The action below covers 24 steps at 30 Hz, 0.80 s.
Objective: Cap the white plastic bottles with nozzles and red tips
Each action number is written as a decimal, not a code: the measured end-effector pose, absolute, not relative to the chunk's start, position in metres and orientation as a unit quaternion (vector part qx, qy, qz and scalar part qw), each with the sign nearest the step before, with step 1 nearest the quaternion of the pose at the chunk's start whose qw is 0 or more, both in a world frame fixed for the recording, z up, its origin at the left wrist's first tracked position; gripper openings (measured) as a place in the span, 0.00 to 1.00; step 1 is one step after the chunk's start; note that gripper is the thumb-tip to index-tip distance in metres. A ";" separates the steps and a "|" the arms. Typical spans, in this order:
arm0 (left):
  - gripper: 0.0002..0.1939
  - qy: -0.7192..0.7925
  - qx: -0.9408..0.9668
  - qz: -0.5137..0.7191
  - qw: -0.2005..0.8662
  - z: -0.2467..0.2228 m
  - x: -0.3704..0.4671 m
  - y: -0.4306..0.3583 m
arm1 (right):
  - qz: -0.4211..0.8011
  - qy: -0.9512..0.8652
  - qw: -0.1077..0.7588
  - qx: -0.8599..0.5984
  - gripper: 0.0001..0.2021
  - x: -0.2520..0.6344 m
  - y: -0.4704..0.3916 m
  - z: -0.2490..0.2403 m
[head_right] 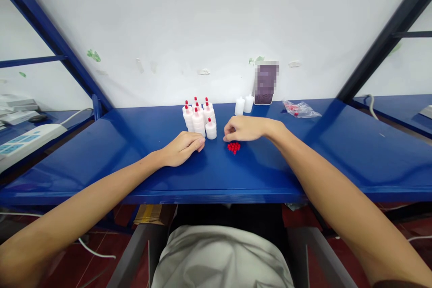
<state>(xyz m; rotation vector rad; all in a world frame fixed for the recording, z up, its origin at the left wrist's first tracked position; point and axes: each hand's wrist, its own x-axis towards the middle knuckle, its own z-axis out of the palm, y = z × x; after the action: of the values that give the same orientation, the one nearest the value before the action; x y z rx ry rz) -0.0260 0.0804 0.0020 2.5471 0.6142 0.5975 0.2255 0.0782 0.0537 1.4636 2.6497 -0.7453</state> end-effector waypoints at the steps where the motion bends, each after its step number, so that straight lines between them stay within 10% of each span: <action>1: 0.23 0.223 0.924 0.216 0.225 0.002 -0.026 0.080 | -0.247 0.846 0.017 0.472 0.15 0.225 0.078 0.054; 12: 0.23 0.215 0.917 0.236 0.241 0.003 -0.026 0.078 | -0.250 0.852 -0.007 0.460 0.12 0.226 0.080 0.053; 24: 0.25 0.220 0.759 0.323 0.521 -0.008 -0.020 0.085 | -0.212 0.846 -0.352 0.340 0.09 0.172 0.051 0.038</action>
<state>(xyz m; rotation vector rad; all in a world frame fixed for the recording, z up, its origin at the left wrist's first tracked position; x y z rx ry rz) -0.0204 0.0847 -0.0082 1.8189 0.5278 0.7738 0.1715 0.0513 0.0380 1.4031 3.4879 -0.8759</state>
